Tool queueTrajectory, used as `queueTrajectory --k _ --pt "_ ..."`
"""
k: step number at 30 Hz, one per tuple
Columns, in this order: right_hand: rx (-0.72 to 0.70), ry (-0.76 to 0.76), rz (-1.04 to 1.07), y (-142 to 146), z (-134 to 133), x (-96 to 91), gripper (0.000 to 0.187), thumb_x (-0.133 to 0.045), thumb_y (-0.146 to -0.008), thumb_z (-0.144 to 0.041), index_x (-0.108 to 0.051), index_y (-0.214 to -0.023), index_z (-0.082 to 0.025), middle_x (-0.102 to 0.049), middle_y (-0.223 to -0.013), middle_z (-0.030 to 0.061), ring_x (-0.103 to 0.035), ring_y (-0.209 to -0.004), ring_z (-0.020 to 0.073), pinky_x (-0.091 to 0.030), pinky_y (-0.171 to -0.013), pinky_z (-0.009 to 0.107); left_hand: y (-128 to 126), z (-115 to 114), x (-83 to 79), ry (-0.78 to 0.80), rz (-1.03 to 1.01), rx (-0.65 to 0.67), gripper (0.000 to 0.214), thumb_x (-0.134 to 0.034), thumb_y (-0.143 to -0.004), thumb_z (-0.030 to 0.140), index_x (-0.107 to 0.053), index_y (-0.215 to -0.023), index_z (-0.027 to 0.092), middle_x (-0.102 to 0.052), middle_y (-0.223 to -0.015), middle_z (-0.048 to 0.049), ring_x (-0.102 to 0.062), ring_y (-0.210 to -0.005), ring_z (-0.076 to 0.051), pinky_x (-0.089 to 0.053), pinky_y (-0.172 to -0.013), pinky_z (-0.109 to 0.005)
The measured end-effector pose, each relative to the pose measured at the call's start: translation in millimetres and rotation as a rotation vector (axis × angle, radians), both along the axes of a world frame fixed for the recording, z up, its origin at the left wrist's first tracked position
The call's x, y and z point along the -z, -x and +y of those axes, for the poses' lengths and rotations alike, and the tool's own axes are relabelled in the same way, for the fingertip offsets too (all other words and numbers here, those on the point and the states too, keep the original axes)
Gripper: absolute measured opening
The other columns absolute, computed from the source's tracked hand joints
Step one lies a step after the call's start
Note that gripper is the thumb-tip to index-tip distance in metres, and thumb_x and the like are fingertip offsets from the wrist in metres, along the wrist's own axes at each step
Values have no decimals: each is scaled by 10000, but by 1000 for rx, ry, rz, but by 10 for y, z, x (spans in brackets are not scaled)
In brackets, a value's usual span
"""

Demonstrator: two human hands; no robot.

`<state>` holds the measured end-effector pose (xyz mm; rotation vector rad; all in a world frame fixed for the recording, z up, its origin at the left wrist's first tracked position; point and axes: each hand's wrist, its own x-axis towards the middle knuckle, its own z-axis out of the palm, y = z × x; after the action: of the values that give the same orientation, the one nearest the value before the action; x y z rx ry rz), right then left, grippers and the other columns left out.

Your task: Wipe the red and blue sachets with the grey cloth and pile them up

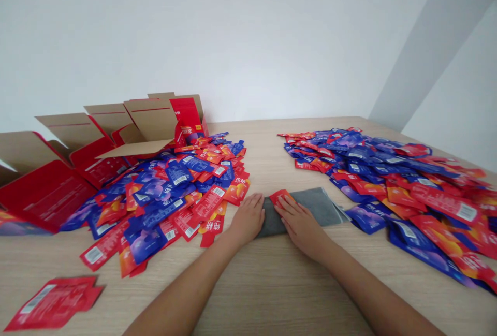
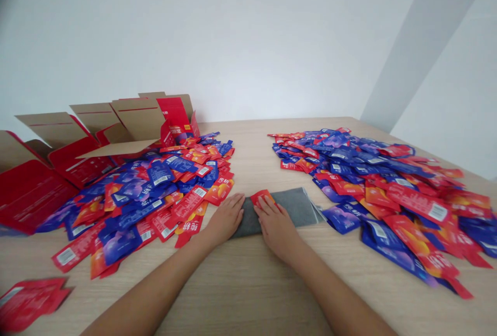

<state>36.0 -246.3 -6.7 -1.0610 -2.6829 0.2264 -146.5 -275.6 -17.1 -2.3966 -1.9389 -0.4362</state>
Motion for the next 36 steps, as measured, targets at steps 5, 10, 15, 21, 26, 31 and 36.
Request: queueTrajectory --k 5,10,15,21,26,31,36 --pt "57 31 110 -62 99 -40 395 -335 -889 -211 -549 -1215 -148 -487 -1327 101 -397 -1253 205 -341 -997 390 10 -17 -1 -30 -43 -5 383 -384 -884 205 -458 -1243 96 -486 -1310 -152 -408 -1249 -234 -344 -1035 -425" --pt "157 129 380 -111 52 -117 392 -306 -914 -330 -670 -945 -189 -697 -950 75 -629 -893 200 -467 -823 334 -28 -125 -153 -73 -93 210 447 -454 -871 280 -405 -1294 143 -434 -1363 -116 -336 -1296 -211 -278 -1079 -420" --pt "216 97 508 -134 167 5 358 -323 -867 -238 -605 -1077 -174 -651 -1081 90 -574 -1013 198 -425 -913 368 -167 -206 -291 86 -41 386 741 -580 -765 391 -266 -1388 143 -281 -1446 -158 -228 -1345 -259 -242 -1081 -465" --pt "223 114 508 -128 271 136 389 -313 -862 -243 -561 -1145 -145 -598 -1177 119 -527 -1095 205 -375 -982 407 -365 -148 -231 90 90 299 622 -574 -771 294 -380 -1325 90 -394 -1367 -207 -368 -1270 -294 -340 -1032 -429" --pt "282 172 617 -125 275 136 418 -282 -896 -348 -561 -1148 -165 -603 -1170 118 -531 -1105 202 -379 -984 412 -355 -132 -297 -55 -59 281 323 -406 -900 252 -518 -1198 200 -579 -1203 -104 -544 -1106 -200 -450 -937 -360" --pt "359 276 702 -138 296 121 467 -273 -895 -412 -562 -1156 -155 -589 -1203 123 -515 -1138 208 -358 -1007 419 -214 -121 -642 -114 -620 111 291 -396 -904 322 -630 -1001 178 -688 -916 -40 -634 -837 -160 -508 -759 -276" --pt "355 280 713 -128 287 117 469 -284 -892 -422 -573 -1142 -150 -600 -1186 125 -526 -1124 209 -365 -1001 418 -175 84 -711 123 -813 55 278 -502 -825 374 -641 -756 144 -630 -652 -1 -598 -614 -146 -483 -563 -244"
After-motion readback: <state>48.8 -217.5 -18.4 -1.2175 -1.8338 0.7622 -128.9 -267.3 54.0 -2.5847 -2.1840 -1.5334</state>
